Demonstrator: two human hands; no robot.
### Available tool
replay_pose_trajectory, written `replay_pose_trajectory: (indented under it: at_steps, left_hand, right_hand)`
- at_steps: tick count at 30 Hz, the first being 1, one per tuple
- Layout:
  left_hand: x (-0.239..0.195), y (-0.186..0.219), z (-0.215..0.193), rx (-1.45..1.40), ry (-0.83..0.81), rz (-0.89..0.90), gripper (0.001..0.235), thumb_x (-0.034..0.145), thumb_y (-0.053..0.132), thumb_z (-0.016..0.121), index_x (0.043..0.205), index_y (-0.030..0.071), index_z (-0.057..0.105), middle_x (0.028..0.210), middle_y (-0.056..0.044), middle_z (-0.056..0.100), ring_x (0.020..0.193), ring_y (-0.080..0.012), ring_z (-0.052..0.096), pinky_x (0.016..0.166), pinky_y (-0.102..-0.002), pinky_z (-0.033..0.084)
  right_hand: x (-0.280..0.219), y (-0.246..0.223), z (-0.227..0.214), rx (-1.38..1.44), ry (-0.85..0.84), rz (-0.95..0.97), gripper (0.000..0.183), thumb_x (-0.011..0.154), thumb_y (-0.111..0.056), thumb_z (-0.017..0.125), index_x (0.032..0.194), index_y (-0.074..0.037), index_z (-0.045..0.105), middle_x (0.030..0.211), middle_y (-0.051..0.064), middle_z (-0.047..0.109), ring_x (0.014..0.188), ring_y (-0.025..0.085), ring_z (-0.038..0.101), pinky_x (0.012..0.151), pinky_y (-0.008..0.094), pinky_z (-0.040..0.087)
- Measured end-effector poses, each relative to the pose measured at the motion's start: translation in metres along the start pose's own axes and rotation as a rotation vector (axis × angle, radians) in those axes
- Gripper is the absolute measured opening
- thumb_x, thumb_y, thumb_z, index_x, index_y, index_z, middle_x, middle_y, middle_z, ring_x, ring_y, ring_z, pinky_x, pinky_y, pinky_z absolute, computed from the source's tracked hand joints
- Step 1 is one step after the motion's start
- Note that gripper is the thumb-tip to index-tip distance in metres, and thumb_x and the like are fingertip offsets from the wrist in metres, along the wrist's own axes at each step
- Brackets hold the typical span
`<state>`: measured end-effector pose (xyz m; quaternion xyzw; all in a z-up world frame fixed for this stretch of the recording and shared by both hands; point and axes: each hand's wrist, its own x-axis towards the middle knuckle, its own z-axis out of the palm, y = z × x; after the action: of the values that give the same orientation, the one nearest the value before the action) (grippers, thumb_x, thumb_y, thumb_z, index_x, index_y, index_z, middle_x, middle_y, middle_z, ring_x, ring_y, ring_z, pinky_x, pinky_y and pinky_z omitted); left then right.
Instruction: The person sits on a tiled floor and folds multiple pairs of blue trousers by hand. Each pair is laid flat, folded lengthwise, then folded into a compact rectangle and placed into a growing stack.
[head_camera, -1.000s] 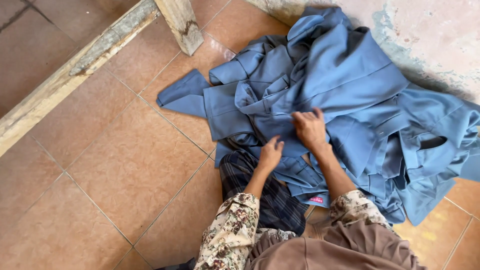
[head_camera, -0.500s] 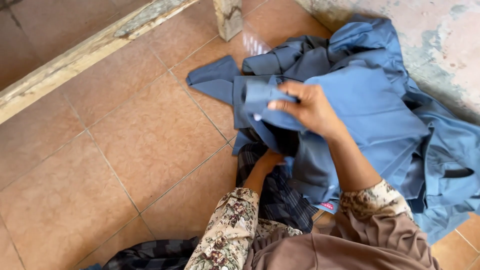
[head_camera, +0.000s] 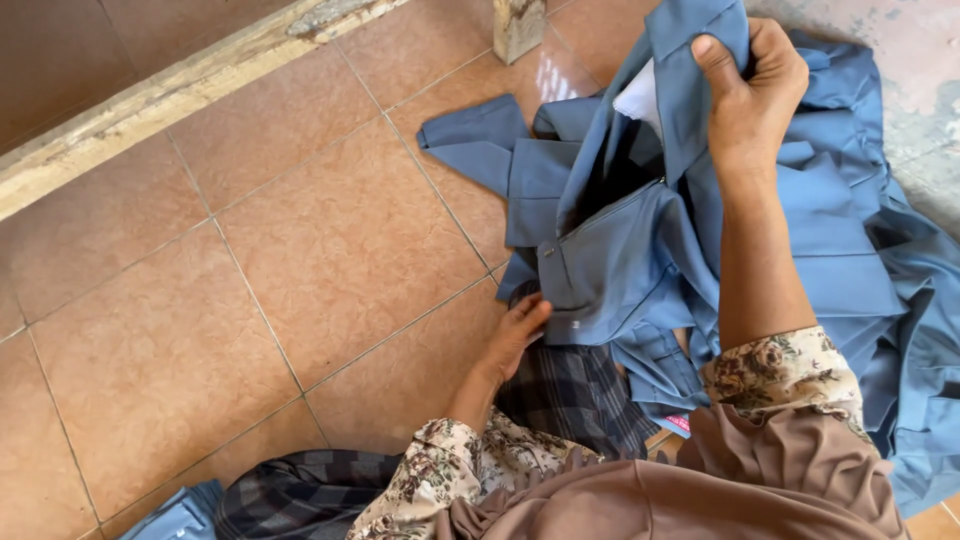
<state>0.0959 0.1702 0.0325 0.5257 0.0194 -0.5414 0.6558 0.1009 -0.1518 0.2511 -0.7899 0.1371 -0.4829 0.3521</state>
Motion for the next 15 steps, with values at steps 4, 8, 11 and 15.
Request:
replay_pose_trajectory:
  at_steps: [4,8,11,15]
  left_hand:
    - [0.002,0.011,0.0,0.066,0.016,0.265,0.012,0.078,0.027,0.084,0.086,0.019,0.078,0.133,-0.007,0.066,0.132,-0.0172,0.057,0.116,-0.035,0.039]
    - [0.003,0.075,-0.022,0.292,0.295,0.453,0.024,0.091,0.038,0.071,0.1,0.015,0.072,0.094,0.004,0.071,0.092,-0.0069,0.062,0.088,-0.023,0.048]
    - [-0.017,0.139,-0.035,0.365,0.435,0.604,0.027,0.095,0.039,0.064,0.1,0.013,0.069,0.092,0.003,0.068,0.089,-0.0075,0.06,0.086,-0.024,0.048]
    - [-0.007,0.161,-0.065,0.422,0.479,0.797,0.026,0.098,0.034,0.071,0.106,0.01,0.072,0.092,-0.01,0.073,0.091,-0.015,0.069,0.083,-0.032,0.057]
  right_hand:
    - [0.004,0.013,0.016,-0.097,-0.029,0.004,0.028,0.11,-0.016,0.085,0.097,-0.004,0.062,0.088,-0.001,0.056,0.083,0.013,0.048,0.072,0.032,0.042]
    - [0.005,0.036,0.045,-0.309,-0.12,-0.242,0.022,0.111,-0.015,0.081,0.103,0.0,0.066,0.09,0.011,0.062,0.082,0.027,0.055,0.07,0.042,0.044]
    - [-0.026,0.041,0.088,-0.33,-0.244,-0.399,0.021,0.111,-0.015,0.073,0.108,0.005,0.069,0.097,0.022,0.069,0.088,0.041,0.063,0.075,0.05,0.047]
    - [-0.089,-0.009,0.153,-0.114,-0.433,-0.303,0.036,0.097,-0.009,0.074,0.132,-0.005,0.066,0.123,0.018,0.072,0.108,0.042,0.067,0.088,0.053,0.055]
